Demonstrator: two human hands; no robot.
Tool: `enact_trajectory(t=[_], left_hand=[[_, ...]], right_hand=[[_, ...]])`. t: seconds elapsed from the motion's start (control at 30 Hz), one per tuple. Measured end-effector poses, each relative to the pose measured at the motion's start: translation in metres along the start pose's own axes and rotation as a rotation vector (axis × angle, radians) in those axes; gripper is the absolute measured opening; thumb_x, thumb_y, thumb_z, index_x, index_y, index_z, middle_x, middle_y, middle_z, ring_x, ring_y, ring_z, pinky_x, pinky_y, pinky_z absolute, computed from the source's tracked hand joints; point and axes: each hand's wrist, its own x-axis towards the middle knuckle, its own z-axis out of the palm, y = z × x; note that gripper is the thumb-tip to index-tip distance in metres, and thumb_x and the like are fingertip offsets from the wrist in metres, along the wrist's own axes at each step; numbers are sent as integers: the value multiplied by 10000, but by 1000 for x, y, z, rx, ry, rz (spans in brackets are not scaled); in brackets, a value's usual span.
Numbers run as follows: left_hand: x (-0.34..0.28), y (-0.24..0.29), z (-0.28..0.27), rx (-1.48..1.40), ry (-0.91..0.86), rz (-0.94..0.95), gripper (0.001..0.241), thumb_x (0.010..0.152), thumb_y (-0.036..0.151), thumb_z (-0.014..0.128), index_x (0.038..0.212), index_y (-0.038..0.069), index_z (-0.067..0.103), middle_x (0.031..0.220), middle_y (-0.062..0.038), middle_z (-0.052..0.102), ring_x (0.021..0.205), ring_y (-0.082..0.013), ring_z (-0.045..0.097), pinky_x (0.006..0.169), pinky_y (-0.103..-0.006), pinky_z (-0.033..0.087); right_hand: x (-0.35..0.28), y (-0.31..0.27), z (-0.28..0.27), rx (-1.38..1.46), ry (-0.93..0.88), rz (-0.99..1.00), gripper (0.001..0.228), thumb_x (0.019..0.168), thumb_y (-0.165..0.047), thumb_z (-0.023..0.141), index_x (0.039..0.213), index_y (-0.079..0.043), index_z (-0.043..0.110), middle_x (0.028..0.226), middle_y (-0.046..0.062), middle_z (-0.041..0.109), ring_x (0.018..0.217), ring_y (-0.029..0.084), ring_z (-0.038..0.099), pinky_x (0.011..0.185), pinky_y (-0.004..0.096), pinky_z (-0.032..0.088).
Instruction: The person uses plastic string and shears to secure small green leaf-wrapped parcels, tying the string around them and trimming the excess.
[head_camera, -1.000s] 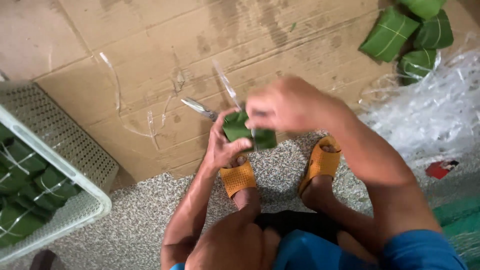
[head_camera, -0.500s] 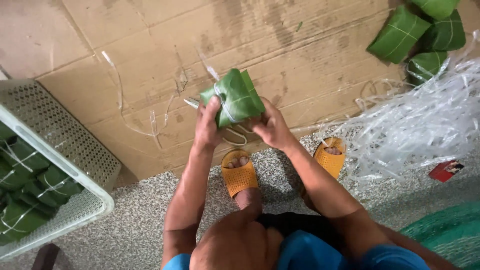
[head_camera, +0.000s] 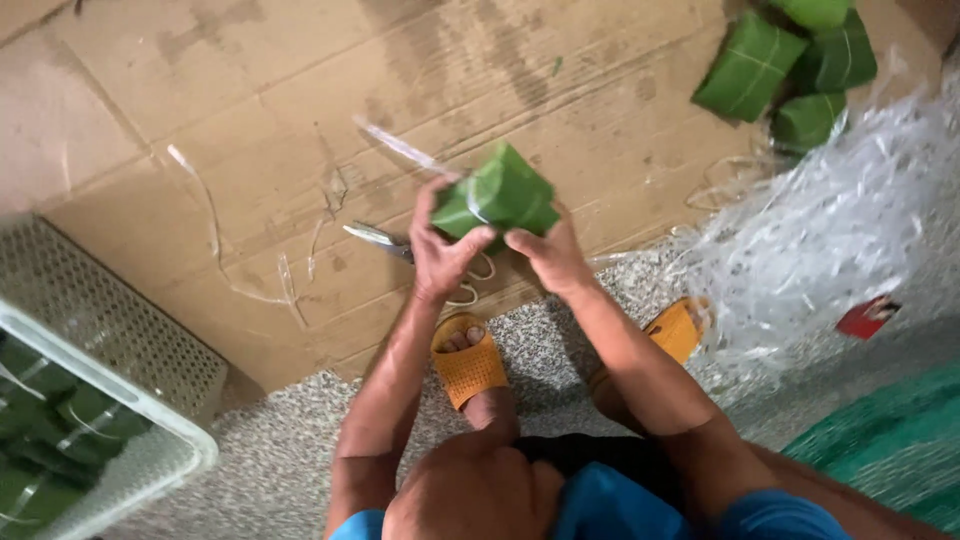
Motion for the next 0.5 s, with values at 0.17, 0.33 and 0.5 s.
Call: enact_trajectory(t=[0.17, 0.33, 0.5], left_hand=[[24, 54, -13, -72, -78, -96, 247, 1025, 258, 632, 1162, 88, 745, 1053, -77, 740, 1033, -109, 640, 996, -352, 524], [48, 42, 8, -76, 46, -200, 104, 961, 144, 728, 862, 134, 758, 729, 37, 671, 757, -44, 597, 742, -251, 574], [59, -13, 32, -485, 216, -225, 165, 1062, 179, 542, 1025, 19, 561, 1059, -224, 740, 1071, -315, 722, 980, -452, 580]], right_hand=[[9, 51, -63, -231, -113, -185, 840, 602, -258, 1034, 1286, -48, 591, 1141, 83, 683, 1072, 143, 630, 1001, 363, 509], [34, 79, -89, -503, -106, -369, 977, 512, -360, 1076, 1277, -33, 564, 1119, 159, 659, 1054, 288, 681, 954, 452, 524], [48, 87, -105, -765, -91, -604, 861, 613, -676, 948, 1164, -73, 675, 958, 71, 678, 876, 250, 719, 808, 341, 577]])
